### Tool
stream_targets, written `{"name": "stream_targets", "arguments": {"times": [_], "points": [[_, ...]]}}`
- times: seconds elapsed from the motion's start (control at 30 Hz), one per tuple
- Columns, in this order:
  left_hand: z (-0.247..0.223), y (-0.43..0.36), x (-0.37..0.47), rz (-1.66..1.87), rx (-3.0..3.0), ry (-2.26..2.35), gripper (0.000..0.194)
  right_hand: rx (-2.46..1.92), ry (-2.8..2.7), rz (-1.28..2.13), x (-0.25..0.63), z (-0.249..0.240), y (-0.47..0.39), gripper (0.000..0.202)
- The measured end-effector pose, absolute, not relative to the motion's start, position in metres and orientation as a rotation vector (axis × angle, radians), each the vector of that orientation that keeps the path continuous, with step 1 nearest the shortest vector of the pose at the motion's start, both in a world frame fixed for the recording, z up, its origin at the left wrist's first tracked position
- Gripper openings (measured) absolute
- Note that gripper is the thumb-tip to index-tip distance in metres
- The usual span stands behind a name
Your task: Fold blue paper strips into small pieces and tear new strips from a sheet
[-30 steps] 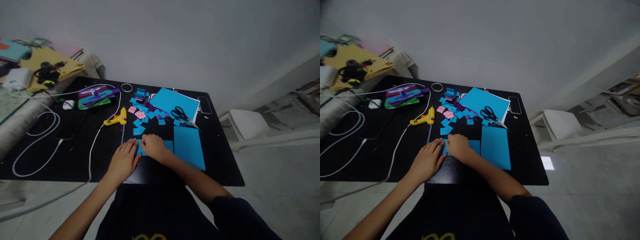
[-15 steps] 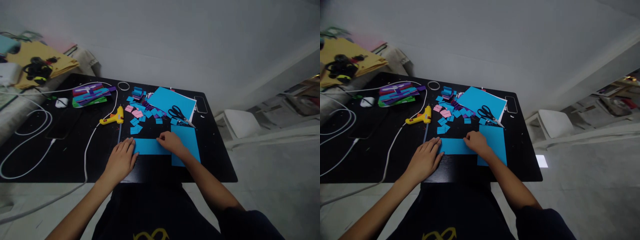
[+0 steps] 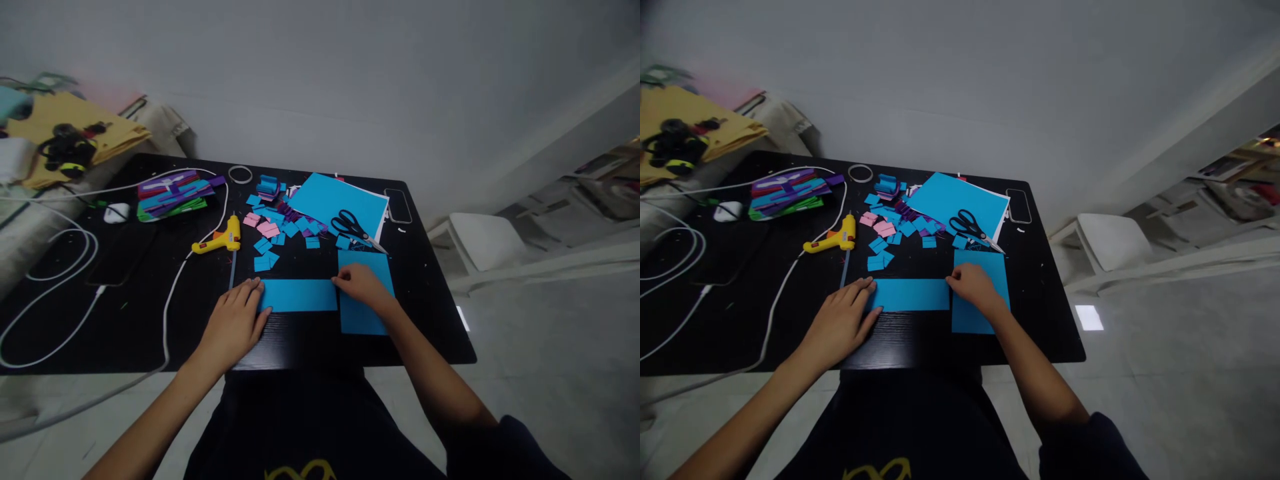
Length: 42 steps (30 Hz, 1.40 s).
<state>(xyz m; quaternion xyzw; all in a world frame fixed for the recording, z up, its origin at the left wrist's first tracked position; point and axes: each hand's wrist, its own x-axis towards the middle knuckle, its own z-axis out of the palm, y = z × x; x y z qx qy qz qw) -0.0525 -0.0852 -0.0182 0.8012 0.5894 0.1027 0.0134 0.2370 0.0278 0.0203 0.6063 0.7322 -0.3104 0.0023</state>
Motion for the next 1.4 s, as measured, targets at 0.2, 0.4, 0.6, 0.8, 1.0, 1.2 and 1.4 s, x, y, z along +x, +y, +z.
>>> {"name": "stream_targets", "arguments": {"times": [0.2,0.4,0.6,0.8,1.0,1.2,1.4], "points": [[0.0,-0.071,-0.043,0.279,2.486,1.861,0.043,1.923,2.321,-0.987,0.239,0.012,0.027,0.024],[0.021,-0.029,0.04,0.053,2.204,1.804,0.032,1.946,2.298,-0.96,0.237,0.012,0.026,0.023],[0.008,-0.006,0.079,-0.031,2.113,1.821,0.038,2.011,2.265,-0.89,0.233,0.009,0.021,0.022],[0.013,-0.006,0.051,-0.121,2.003,1.914,0.047,2.014,2.248,-0.908,0.233,0.012,0.021,0.021],[0.02,-0.011,0.004,-0.194,1.901,1.936,0.05,1.997,2.251,-0.946,0.234,0.015,0.022,0.023],[0.023,-0.019,-0.048,-0.235,1.728,2.066,0.052,1.98,2.245,-0.934,0.235,0.012,0.024,0.024],[0.026,-0.028,-0.068,-0.224,1.683,2.144,0.05,1.959,2.266,-0.908,0.237,0.01,0.027,0.024]]}}
